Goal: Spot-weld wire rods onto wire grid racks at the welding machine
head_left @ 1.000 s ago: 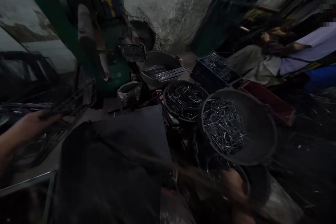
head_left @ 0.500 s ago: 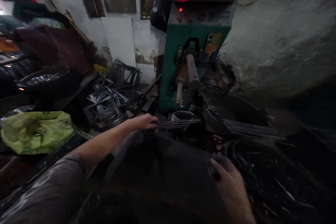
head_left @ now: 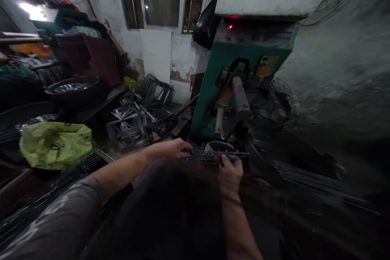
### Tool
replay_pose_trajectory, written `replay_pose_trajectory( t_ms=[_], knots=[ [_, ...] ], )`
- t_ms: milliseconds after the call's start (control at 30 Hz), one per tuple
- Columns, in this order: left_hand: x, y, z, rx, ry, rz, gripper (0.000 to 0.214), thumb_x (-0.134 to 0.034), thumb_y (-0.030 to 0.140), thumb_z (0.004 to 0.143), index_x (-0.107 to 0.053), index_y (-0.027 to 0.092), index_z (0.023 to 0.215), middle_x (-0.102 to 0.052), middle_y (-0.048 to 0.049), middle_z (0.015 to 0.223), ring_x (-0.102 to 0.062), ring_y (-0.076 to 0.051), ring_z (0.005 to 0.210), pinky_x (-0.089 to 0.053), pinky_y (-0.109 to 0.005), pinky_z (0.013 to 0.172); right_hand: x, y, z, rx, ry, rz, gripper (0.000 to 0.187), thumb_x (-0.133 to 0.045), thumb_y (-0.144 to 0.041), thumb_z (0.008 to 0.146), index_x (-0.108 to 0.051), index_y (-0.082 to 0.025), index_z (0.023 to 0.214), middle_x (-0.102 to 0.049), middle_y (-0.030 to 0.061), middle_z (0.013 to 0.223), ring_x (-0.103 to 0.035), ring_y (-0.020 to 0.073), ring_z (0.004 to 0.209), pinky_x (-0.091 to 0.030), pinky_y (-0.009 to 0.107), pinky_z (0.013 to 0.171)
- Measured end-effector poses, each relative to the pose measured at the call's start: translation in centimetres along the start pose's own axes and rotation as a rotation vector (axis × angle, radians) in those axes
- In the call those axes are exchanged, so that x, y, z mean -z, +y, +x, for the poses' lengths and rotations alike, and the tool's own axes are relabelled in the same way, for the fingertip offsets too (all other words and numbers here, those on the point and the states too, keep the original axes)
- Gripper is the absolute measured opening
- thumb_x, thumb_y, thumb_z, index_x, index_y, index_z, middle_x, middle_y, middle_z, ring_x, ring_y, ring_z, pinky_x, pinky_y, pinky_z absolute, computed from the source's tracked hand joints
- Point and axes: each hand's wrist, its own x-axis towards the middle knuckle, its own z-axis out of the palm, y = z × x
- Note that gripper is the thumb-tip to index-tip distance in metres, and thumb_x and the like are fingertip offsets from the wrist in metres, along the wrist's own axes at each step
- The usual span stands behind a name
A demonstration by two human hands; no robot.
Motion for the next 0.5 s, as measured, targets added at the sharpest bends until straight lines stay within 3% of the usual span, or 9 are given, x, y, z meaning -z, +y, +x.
replay_pose_trajectory(
  t_ms=[200, 367, 500],
  knots=[
    [0.3, 0.0, 0.3, -0.003, 0.029, 0.015, 0.023, -0.056, 0.026, 0.082, -0.067, 0.014, 0.098, -0.065, -0.0011, 0.077, -0.055, -0.009, 0.065, -0.038, -0.016, 0.059, -0.6, 0.0, 0.4, 0.045, -0.002, 0.063, 0.041, -0.077, -0.028, 0.048, -0.045, -0.019, 0.073, -0.053, -0.0080, 0.065, -0.058, 0.0105, 0.063, -0.056, 0.031, 0.067],
    [0.4, -0.5, 0.4, 0.009, 0.064, -0.008, 0.021, -0.057, 0.026, 0.082, -0.067, 0.015, 0.097, -0.064, 0.0006, 0.071, -0.053, -0.009, 0.063, -0.038, -0.016, 0.061, -0.9, 0.2, 1.2, 0.114, 0.005, 0.025, 0.042, -0.076, -0.032, 0.051, -0.044, -0.019, 0.074, -0.052, -0.0068, 0.066, -0.057, 0.0113, 0.062, -0.056, 0.030, 0.059],
    [0.7, -0.7, 0.6, 0.027, 0.055, -0.015, 0.021, -0.056, 0.025, 0.081, -0.066, 0.015, 0.097, -0.063, 0.0011, 0.072, -0.052, -0.008, 0.062, -0.037, -0.016, 0.058, -1.3, 0.3, 1.8, 0.098, -0.045, 0.025, 0.042, -0.077, -0.031, 0.053, -0.044, -0.019, 0.076, -0.051, -0.0067, 0.068, -0.057, 0.0121, 0.065, -0.057, 0.034, 0.064]
  ],
)
